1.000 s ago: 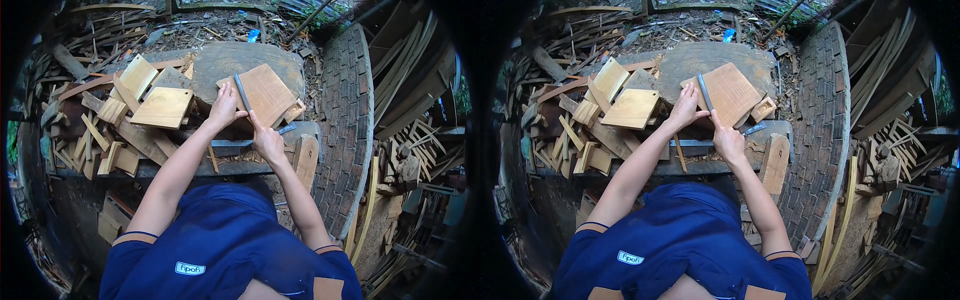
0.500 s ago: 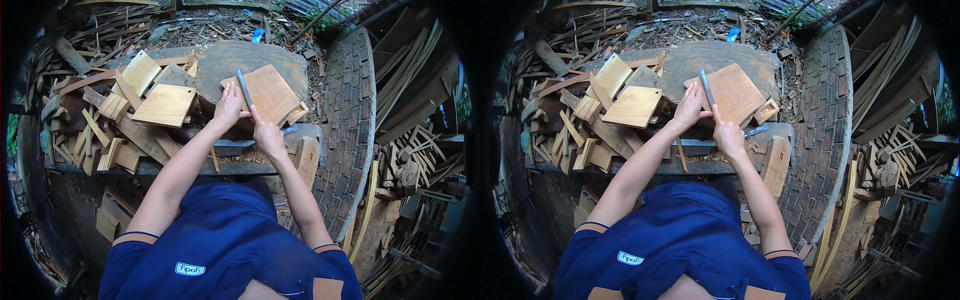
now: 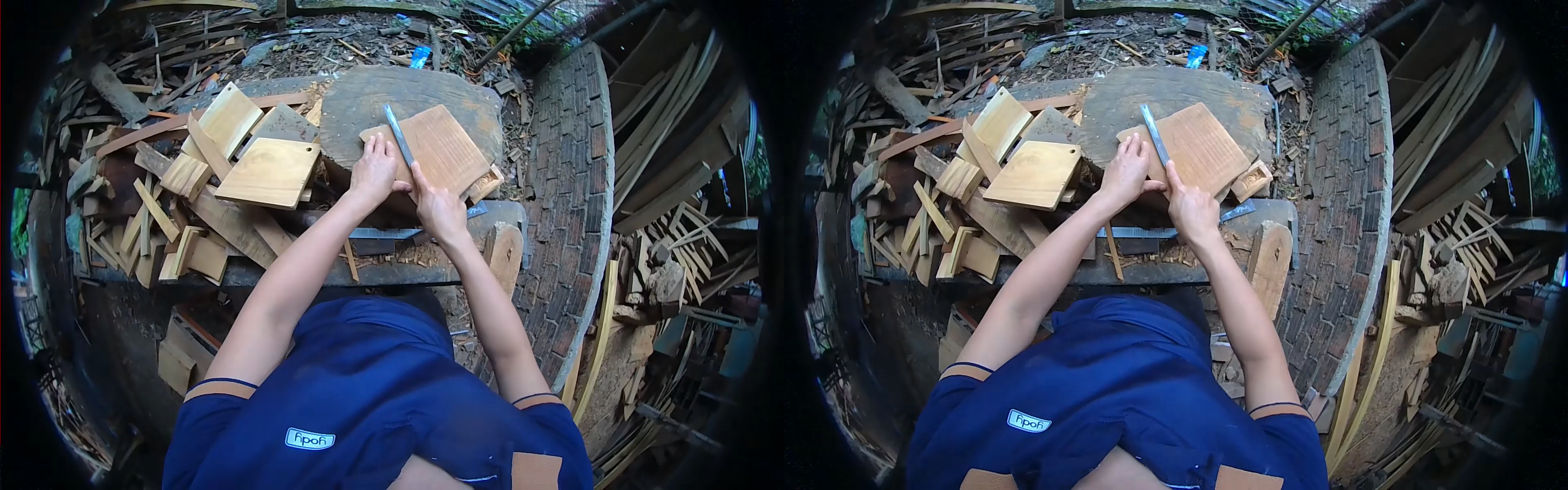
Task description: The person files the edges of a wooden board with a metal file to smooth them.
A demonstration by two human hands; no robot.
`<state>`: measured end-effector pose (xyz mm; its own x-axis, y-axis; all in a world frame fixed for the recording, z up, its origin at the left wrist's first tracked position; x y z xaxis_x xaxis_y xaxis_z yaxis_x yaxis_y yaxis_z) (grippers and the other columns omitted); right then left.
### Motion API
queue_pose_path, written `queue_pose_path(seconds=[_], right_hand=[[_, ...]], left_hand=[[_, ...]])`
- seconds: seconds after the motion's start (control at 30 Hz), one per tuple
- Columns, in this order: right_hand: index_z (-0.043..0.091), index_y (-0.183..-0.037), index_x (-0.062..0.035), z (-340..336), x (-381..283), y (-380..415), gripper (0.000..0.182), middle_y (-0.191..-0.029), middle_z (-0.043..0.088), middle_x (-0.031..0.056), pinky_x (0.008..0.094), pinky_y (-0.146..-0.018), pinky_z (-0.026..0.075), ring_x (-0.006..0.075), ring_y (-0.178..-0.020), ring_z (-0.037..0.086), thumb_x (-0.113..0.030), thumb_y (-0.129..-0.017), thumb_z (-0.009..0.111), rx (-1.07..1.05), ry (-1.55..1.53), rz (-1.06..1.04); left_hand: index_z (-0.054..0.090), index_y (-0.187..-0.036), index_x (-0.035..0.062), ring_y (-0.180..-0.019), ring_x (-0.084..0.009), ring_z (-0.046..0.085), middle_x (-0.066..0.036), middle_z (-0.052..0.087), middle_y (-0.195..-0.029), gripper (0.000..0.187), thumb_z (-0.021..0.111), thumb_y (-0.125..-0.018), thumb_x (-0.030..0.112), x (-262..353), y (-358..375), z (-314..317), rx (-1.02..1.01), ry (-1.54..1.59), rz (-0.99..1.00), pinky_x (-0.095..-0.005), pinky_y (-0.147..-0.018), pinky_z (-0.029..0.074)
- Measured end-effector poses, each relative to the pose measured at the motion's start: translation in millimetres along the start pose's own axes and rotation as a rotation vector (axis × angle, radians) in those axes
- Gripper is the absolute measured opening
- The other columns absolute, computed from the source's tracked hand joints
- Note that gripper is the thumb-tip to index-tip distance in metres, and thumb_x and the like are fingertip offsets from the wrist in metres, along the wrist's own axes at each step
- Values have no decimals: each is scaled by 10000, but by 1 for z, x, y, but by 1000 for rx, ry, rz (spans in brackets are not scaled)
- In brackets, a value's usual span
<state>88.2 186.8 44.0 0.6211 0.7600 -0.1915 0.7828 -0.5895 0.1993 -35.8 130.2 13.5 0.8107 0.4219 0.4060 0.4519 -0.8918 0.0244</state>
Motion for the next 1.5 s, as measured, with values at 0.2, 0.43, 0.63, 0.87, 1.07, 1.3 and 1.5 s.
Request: queue_pose_path(seconds=[0.2,0.43,0.63,0.87,1.07,1.3,1.5], right_hand=[[428,-1419,-247,2,9,-23,518,-816,677,236,506,-694,540,407,-778,679,-257,-908,508,89,-68,-3],[421,-1424,-249,-1,9,1,519,-895,675,256,517,-737,532,419,-842,671,-210,-909,474,-81,-73,86],[409,-1432,-254,4,23,-31,530,-929,664,278,518,-739,533,427,-862,665,-181,-909,446,37,-151,88],[408,-1432,-238,5,20,-17,514,-925,651,307,522,-778,521,443,-881,656,-175,-922,411,-50,-181,113],[409,-1431,-223,5,27,-47,517,-933,664,278,531,-765,520,443,-876,657,-164,-918,392,74,-125,92],[397,-1439,-242,-3,22,-32,519,-940,669,265,532,-777,522,443,-876,658,-174,-925,391,-49,-105,113],[410,-1434,-239,2,39,-59,520,-951,669,263,522,-785,523,431,-878,662,-176,-918,395,65,-126,133]], left_hand=[[420,-1303,-124,-1357,-373,347,-297,373,-1419,992,847,-611,445,2,-2,0,-23,-58,-23,-396,-1056,419],[442,-1271,-135,-1327,-376,379,-302,400,-1389,995,847,-594,472,2,-1,-1,1,-64,-4,-388,-1026,447],[468,-1232,-148,-1293,-376,419,-293,454,-1332,979,857,-576,465,4,-5,-7,29,-120,29,-386,-996,470],[468,-1220,-163,-1299,-390,406,-305,436,-1338,972,862,-575,449,5,-5,-7,-26,-66,0,-396,-1004,466],[436,-1244,-162,-1340,-404,346,-307,402,-1373,988,859,-585,440,2,-8,-4,-51,-41,-19,-403,-1025,450],[410,-1273,-114,-1379,-420,287,-319,336,-1430,992,857,-589,447,-5,-3,4,11,6,17,-405,-1062,413],[415,-1269,-98,-1354,-425,333,-322,349,-1423,998,828,-591,506,2,-7,-6,-78,-48,7,-412,-1073,393]])
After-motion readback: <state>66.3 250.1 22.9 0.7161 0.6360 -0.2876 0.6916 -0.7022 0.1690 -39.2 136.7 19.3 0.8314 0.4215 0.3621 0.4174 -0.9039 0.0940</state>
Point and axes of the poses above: each hand's wrist, its own y-axis away from the middle knuckle, its own z-axis out of the palm, x = y × z, the point moved 5 cm from there along -y, towards the middle knuckle
